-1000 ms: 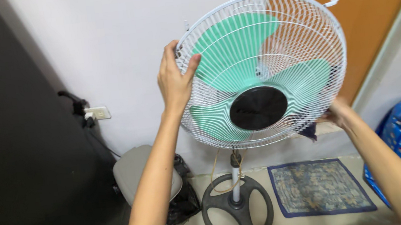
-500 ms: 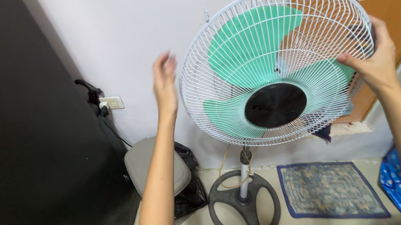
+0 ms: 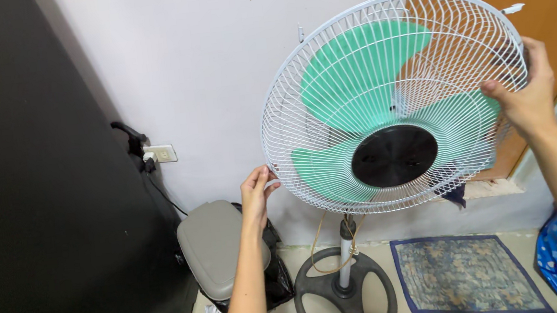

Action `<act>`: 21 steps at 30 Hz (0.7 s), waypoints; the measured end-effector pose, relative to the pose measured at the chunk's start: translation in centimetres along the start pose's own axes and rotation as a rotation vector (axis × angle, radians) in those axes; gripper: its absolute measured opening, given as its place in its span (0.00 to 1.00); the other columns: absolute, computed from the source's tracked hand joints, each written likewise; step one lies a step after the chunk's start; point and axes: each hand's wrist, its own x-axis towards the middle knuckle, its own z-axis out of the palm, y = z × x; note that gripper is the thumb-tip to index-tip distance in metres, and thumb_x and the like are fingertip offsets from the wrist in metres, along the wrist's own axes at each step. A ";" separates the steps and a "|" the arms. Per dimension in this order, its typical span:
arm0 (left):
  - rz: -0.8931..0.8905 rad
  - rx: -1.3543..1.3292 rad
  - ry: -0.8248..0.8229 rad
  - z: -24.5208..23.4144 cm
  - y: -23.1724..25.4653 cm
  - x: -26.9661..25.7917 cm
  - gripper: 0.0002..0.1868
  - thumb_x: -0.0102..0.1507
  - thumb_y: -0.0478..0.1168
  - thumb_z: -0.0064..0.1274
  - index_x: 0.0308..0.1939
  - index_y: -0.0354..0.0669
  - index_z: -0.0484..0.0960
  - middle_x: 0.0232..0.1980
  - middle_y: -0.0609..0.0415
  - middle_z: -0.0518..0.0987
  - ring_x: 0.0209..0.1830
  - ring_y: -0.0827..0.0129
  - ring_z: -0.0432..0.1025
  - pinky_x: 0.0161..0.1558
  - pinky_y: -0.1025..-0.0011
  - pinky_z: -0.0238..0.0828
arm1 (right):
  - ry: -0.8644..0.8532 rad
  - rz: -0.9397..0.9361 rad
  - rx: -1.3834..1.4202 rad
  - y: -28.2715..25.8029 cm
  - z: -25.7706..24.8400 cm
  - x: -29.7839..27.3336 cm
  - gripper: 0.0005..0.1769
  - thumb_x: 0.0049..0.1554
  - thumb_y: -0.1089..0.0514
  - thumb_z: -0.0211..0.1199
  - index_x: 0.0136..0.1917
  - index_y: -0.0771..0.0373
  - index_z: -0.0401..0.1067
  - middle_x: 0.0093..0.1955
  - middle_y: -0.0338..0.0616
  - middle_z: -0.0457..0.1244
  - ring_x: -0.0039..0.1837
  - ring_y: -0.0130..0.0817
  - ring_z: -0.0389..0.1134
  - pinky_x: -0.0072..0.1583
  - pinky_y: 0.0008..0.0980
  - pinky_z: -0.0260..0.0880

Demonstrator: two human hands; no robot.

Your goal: The person assembles a standing fan by attaching the motor hub, mounting the green fan blades, securing the blade cap, and fitting the front and rear wire cages. The person repeatedly adjusts and reattaches components to ensure proper alignment.

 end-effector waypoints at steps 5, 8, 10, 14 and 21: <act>-0.040 0.082 0.075 0.6 1.0 0.2 0.17 0.69 0.49 0.50 0.45 0.39 0.84 0.42 0.57 0.82 0.43 0.76 0.74 0.43 0.73 0.73 | -0.008 0.013 0.010 -0.1 0.0 0.1 0.53 0.54 0.32 0.76 0.72 0.71 0.58 0.65 0.43 0.61 0.68 0.29 0.63 0.74 0.31 0.65; -0.080 0.120 0.103 0.6 1.4 0.9 0.18 0.69 0.52 0.51 0.41 0.40 0.85 0.37 0.60 0.79 0.39 0.78 0.71 0.38 0.76 0.69 | -0.003 0.012 -0.001 0.1 -0.1 0.1 0.52 0.56 0.33 0.76 0.73 0.72 0.58 0.66 0.44 0.61 0.69 0.30 0.63 0.75 0.31 0.65; -0.085 0.158 0.070 0.2 1.6 1.3 0.18 0.68 0.52 0.52 0.39 0.40 0.85 0.34 0.60 0.78 0.36 0.79 0.70 0.36 0.76 0.66 | -0.004 0.014 0.007 0.2 -0.1 0.0 0.52 0.56 0.33 0.77 0.73 0.72 0.58 0.66 0.44 0.61 0.69 0.30 0.63 0.76 0.31 0.65; -0.071 0.226 -0.009 -0.7 2.4 2.1 0.17 0.68 0.48 0.51 0.38 0.38 0.85 0.32 0.58 0.79 0.33 0.76 0.72 0.35 0.75 0.67 | -0.006 0.022 0.037 -0.2 0.1 0.1 0.53 0.54 0.32 0.77 0.73 0.72 0.57 0.66 0.44 0.61 0.69 0.30 0.63 0.75 0.31 0.65; -0.010 0.297 -0.114 -1.5 2.6 1.3 0.15 0.67 0.44 0.51 0.50 0.36 0.83 0.38 0.56 0.83 0.39 0.74 0.77 0.41 0.75 0.71 | -0.007 0.032 0.046 -0.2 0.0 0.0 0.56 0.55 0.32 0.77 0.76 0.73 0.57 0.69 0.47 0.62 0.70 0.31 0.63 0.75 0.32 0.65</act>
